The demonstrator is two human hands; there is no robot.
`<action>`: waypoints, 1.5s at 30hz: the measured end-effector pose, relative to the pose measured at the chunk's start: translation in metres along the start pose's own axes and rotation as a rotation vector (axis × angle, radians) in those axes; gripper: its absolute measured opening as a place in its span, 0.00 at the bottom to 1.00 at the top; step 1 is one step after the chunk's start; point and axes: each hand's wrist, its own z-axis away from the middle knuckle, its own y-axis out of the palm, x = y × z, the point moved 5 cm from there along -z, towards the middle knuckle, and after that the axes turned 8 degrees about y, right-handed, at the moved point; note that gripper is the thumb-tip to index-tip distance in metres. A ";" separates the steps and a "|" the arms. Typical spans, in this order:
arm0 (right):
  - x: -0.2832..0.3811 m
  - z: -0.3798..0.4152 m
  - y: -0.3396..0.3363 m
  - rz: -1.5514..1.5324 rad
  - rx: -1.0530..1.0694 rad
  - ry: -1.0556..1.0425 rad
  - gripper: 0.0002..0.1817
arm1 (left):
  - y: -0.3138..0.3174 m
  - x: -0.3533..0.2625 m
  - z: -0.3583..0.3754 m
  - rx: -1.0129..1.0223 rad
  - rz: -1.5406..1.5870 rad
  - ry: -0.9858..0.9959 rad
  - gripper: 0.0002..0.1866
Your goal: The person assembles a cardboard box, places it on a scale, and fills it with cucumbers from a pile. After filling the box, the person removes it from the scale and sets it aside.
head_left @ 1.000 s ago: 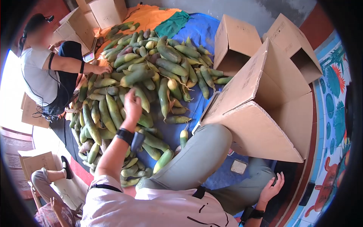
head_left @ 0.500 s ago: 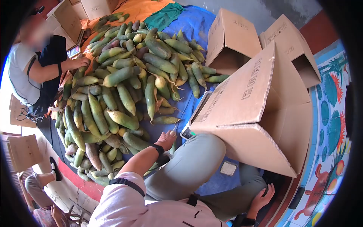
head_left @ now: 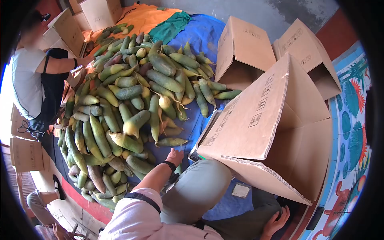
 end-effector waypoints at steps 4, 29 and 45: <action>-0.001 -0.001 0.000 -0.025 0.021 0.008 0.14 | -0.006 0.011 -0.005 0.047 0.097 -0.093 0.13; 0.003 0.001 0.003 -0.121 -0.047 -0.012 0.12 | -0.054 0.076 0.105 -0.024 0.405 -0.243 0.19; 0.032 0.000 -0.010 -0.309 -0.153 -0.073 0.11 | -0.280 0.041 0.265 -1.001 1.526 0.007 0.18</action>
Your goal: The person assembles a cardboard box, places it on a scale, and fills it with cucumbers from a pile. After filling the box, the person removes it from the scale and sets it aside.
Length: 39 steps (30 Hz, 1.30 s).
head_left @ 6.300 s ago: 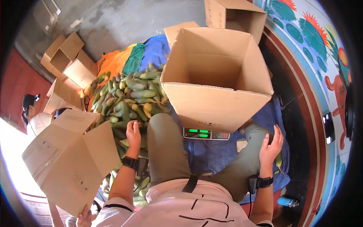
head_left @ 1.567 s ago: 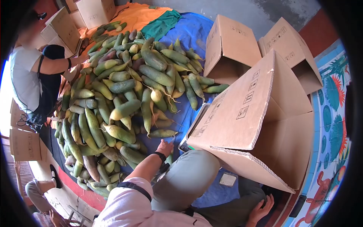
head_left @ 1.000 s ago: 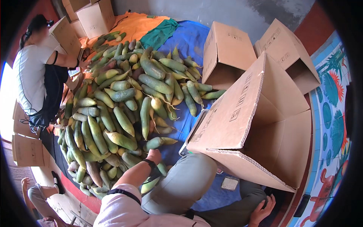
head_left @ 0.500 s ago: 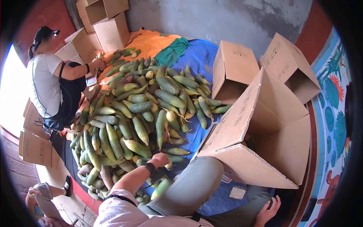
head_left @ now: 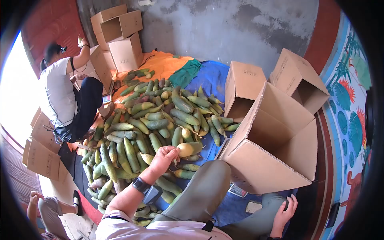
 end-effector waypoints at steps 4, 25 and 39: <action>0.048 -0.009 -0.017 -0.188 0.018 -0.084 0.12 | 0.020 -0.048 0.013 0.051 0.319 0.083 0.16; 0.117 -0.033 -0.053 -0.650 0.332 -0.021 0.15 | 0.150 -0.049 0.045 0.514 0.329 -0.015 0.15; 0.073 -0.158 -0.037 0.201 0.156 -0.043 0.18 | -0.034 0.168 0.044 -0.079 -0.159 -0.353 0.11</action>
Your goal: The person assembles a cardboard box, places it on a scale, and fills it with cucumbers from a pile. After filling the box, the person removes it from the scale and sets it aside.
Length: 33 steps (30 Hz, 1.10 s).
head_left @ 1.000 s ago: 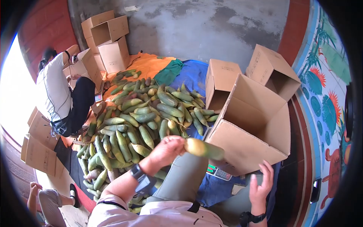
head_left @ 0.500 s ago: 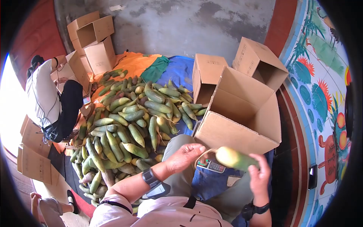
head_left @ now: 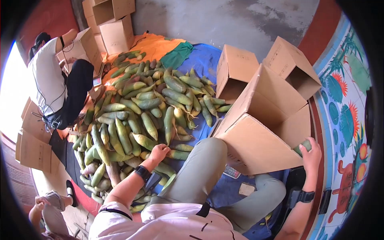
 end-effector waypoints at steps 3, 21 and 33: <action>0.008 -0.016 0.014 0.003 0.202 -0.032 0.17 | -0.006 0.054 -0.006 0.011 -0.203 -0.025 0.11; -0.002 0.000 0.033 -0.337 0.037 0.029 0.11 | 0.032 0.115 -0.051 0.129 -0.817 -0.171 0.23; 0.007 0.002 0.033 -0.306 0.040 0.116 0.13 | 0.057 0.163 -0.083 0.160 -0.967 -0.177 0.32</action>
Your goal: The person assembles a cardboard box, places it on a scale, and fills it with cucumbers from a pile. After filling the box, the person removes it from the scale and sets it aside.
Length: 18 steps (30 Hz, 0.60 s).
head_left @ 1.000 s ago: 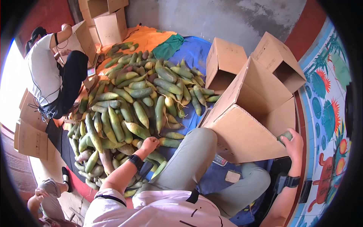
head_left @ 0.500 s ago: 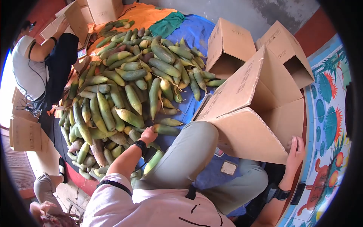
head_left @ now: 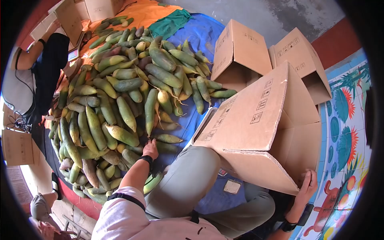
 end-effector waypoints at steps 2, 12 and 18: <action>0.002 0.001 0.001 -0.003 -0.013 -0.005 0.13 | -0.004 -0.002 0.000 0.084 -0.105 -0.146 0.32; 0.006 0.001 0.000 0.036 -0.021 -0.030 0.13 | -0.020 -0.028 0.036 0.255 -0.082 0.009 0.36; 0.010 0.003 0.001 -0.012 -0.060 -0.097 0.12 | -0.071 -0.016 0.073 0.308 0.675 -0.085 0.29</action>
